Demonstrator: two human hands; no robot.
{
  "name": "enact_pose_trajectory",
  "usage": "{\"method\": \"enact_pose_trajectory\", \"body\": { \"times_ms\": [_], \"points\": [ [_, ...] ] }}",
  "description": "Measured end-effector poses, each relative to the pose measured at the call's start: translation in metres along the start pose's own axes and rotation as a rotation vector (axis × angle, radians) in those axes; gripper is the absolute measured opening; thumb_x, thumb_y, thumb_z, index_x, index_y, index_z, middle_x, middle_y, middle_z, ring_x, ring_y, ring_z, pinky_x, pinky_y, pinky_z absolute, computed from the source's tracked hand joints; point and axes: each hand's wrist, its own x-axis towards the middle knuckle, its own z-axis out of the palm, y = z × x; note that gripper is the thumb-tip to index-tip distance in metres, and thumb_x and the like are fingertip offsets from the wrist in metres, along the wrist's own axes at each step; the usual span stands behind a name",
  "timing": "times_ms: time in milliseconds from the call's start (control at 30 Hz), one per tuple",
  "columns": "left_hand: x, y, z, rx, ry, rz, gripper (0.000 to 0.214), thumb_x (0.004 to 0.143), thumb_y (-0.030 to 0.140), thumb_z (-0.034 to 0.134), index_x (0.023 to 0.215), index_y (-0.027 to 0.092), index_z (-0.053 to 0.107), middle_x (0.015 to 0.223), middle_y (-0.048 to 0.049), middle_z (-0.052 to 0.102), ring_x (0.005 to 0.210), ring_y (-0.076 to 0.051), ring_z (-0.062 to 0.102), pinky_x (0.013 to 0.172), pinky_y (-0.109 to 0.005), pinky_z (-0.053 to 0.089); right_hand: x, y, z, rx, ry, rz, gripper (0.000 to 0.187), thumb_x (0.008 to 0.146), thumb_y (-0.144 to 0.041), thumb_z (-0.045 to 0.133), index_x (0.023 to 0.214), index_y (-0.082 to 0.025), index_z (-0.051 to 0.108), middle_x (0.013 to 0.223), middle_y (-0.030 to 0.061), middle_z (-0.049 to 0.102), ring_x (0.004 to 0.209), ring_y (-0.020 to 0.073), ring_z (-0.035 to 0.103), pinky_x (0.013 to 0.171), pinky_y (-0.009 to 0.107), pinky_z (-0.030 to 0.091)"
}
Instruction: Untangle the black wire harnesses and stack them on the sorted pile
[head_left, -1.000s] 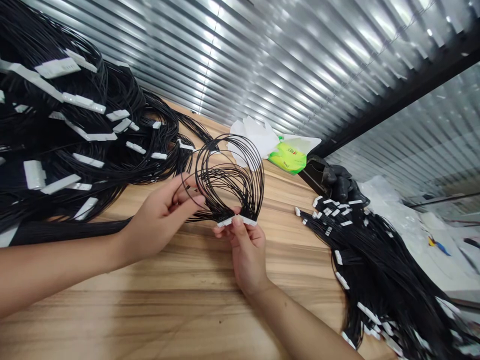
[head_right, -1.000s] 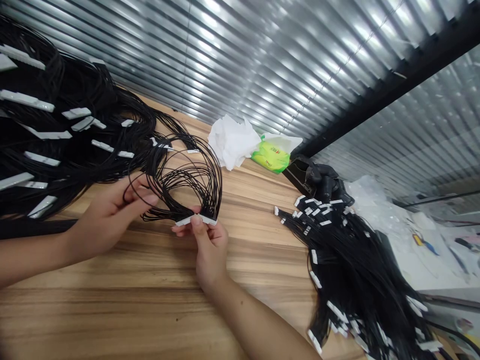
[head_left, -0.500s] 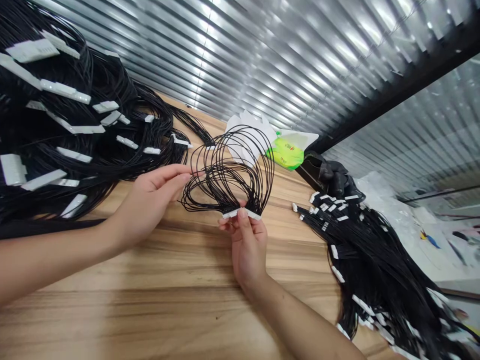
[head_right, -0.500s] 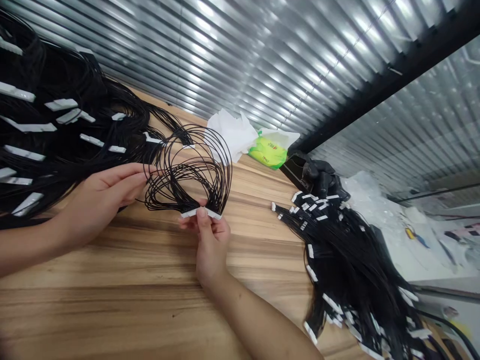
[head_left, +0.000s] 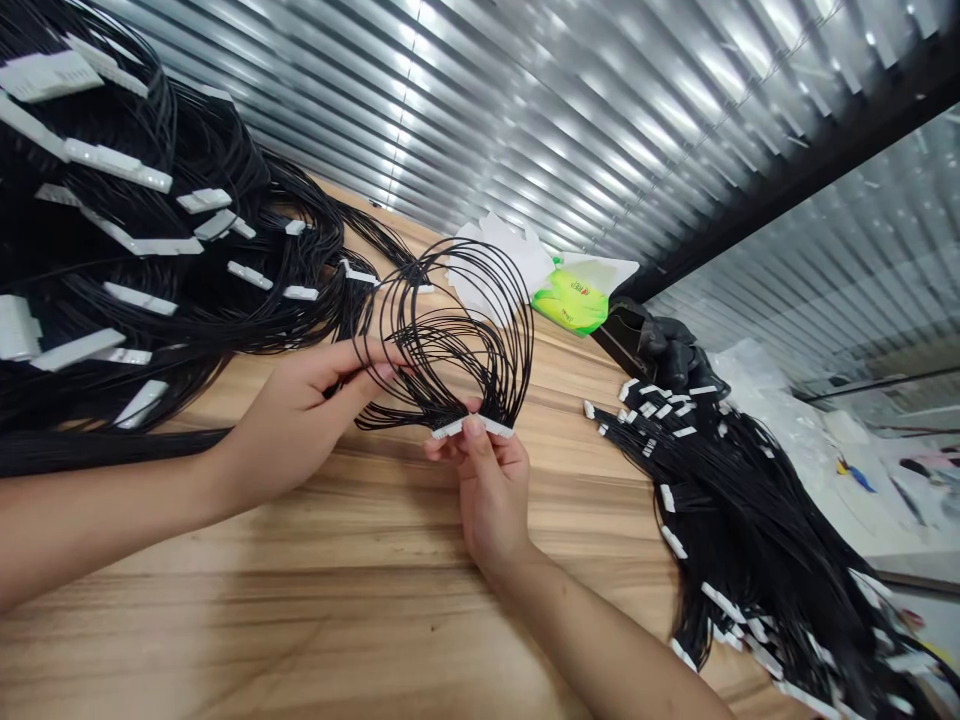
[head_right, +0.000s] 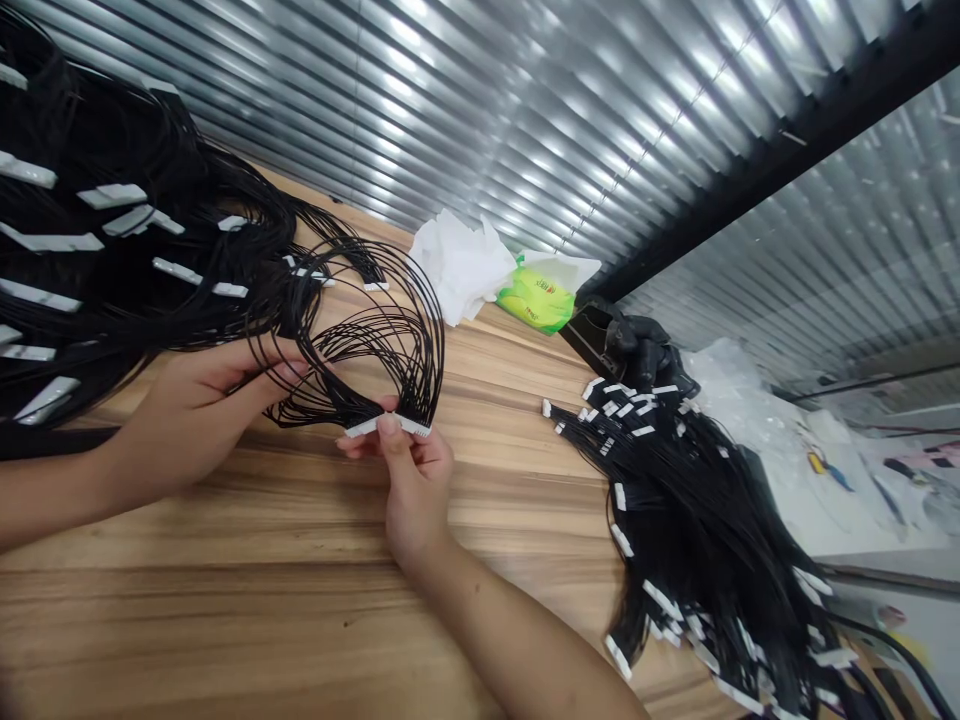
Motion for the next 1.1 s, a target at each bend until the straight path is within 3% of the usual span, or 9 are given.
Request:
{"method": "enact_pose_trajectory", "body": {
  "times_ms": [300,600,733,800,967,1100],
  "points": [
    [0.005,-0.004,-0.001,-0.235,0.104,-0.165,0.014,0.092,0.024,0.054,0.096,0.021,0.067,0.077,0.0047,0.059,0.062,-0.004,0.045,0.056,-0.009,0.041,0.000,0.000,-0.001,-0.017,0.016,0.003,0.015,0.082,-0.032,0.069,0.091,-0.020,0.072,0.067,-0.0015,0.074,0.062,0.0146,0.070,0.061,0.025,0.055],
    [0.000,-0.001,-0.001,-0.046,0.128,-0.021,0.020,0.090,0.031,0.059,0.104,0.027,0.072,0.092,0.0022,0.072,0.085,-0.011,0.062,0.080,-0.021,0.051,0.000,-0.001,-0.001,-0.030,0.032,0.028,0.015,0.080,-0.032,0.071,0.088,-0.020,0.071,0.067,-0.0017,0.074,0.061,0.0158,0.070,0.061,0.027,0.055],
    [-0.001,-0.003,-0.001,-0.015,0.104,-0.019,0.022,0.087,0.030,0.061,0.104,0.029,0.074,0.068,0.0039,0.066,0.065,-0.010,0.059,0.069,-0.022,0.053,-0.001,-0.001,0.000,-0.034,0.027,0.030,0.016,0.080,-0.033,0.072,0.089,-0.020,0.071,0.067,-0.0018,0.075,0.060,0.0156,0.070,0.061,0.027,0.056],
    [-0.001,-0.003,-0.001,0.019,0.095,0.015,0.024,0.089,0.030,0.058,0.107,0.030,0.073,0.065,0.0048,0.064,0.058,-0.009,0.055,0.066,-0.022,0.053,-0.001,-0.001,0.000,-0.051,0.016,0.031,0.018,0.080,-0.034,0.072,0.090,-0.020,0.071,0.068,-0.0007,0.075,0.061,0.0165,0.071,0.062,0.028,0.056],
    [0.001,0.001,-0.003,0.038,0.103,0.014,0.022,0.091,0.032,0.057,0.109,0.025,0.069,0.101,0.0005,0.071,0.094,-0.014,0.063,0.090,-0.026,0.050,-0.004,-0.002,0.001,-0.139,-0.034,0.060,0.022,0.079,-0.038,0.072,0.087,-0.018,0.072,0.066,0.0017,0.075,0.061,0.0186,0.071,0.063,0.031,0.057],
    [0.006,0.009,-0.007,0.050,0.073,0.047,0.020,0.093,0.030,0.055,0.108,0.023,0.066,0.112,-0.0002,0.071,0.104,-0.015,0.063,0.097,-0.027,0.047,-0.005,-0.003,0.002,-0.180,-0.082,0.108,0.021,0.078,-0.039,0.073,0.085,-0.019,0.073,0.064,0.0003,0.074,0.056,0.0163,0.069,0.062,0.029,0.057]
  ]
}}
